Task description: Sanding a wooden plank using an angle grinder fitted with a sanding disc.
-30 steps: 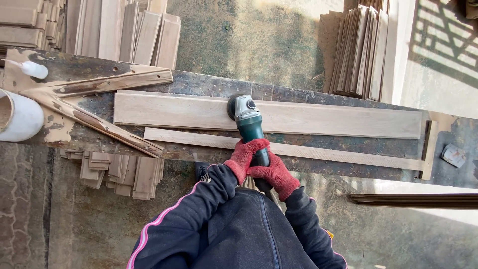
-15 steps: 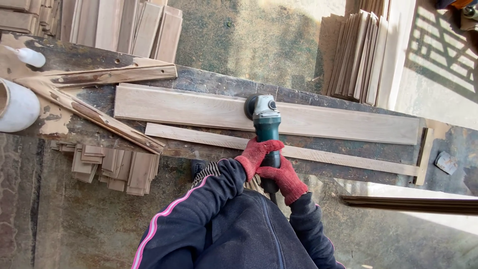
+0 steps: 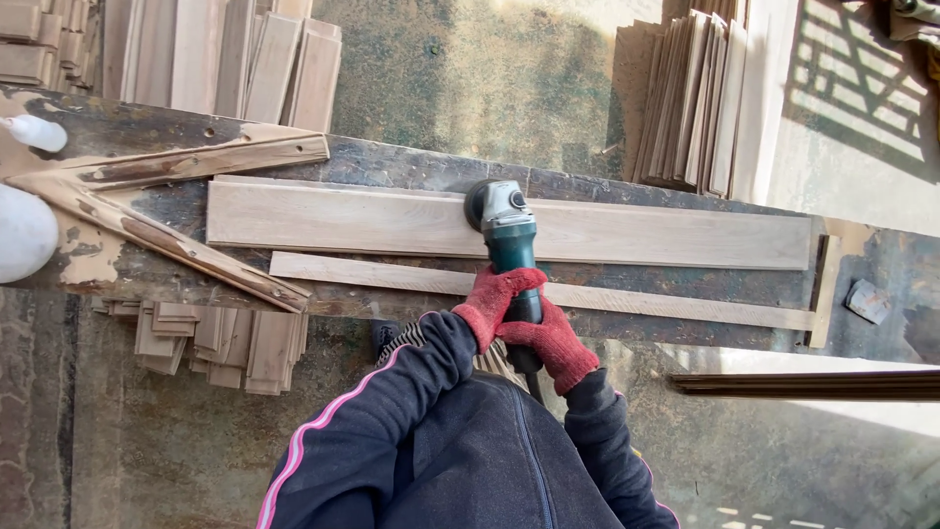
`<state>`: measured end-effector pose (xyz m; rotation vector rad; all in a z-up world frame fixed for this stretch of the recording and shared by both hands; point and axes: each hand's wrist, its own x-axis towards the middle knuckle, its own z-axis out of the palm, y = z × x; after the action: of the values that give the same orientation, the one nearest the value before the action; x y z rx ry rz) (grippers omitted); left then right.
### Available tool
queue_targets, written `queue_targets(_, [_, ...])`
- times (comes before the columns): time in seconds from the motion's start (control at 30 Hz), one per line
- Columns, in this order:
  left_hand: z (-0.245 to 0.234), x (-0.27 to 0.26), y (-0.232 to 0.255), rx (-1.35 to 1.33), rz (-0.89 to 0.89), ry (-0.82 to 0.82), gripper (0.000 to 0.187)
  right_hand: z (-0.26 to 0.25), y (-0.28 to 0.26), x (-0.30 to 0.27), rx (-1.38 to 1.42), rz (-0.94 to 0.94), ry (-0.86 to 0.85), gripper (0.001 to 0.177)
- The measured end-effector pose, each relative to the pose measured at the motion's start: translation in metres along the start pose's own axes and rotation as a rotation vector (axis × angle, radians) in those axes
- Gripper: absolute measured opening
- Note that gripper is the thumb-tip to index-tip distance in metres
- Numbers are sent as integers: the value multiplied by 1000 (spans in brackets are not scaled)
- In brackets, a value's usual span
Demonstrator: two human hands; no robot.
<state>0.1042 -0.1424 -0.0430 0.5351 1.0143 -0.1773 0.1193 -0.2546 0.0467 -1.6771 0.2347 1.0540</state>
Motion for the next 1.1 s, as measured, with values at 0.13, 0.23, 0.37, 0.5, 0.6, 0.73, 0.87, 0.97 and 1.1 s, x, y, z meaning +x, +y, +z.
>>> queue_targets(0.13, [47, -18, -3, 19, -22, -95, 55, -37, 6, -6, 159, -8, 80, 40])
queue_targets(0.23, [73, -4, -18, 92, -9, -152, 50, -52, 3, -13, 189, -37, 158, 38])
queue_targets(0.37, [94, -32, -1, 200, -14, -162, 47, -64, 8, -12, 226, -67, 155, 32])
queue_targets(0.5, [79, -11, -16, 139, -2, -126, 49, -65, 12, -6, 210, -43, 125, 33])
queue_targets(0.6, [63, -11, -16, 48, -21, -99, 51, -62, 17, -1, 182, -24, 85, 35])
queue_targets(0.73, [75, -41, 4, 133, -20, -98, 52, -61, 11, -9, 174, -11, 78, 34])
queue_targets(0.87, [75, 4, -30, 64, -15, -139, 53, -64, 3, -13, 147, 9, 115, 36])
queue_targets(0.97, [70, 1, -23, 180, -16, -151, 51, -61, 6, -8, 157, -3, 124, 36])
queue_targets(1.1, [41, 0, -22, 21, -30, -70, 53, -50, 16, 3, 111, -1, 42, 38])
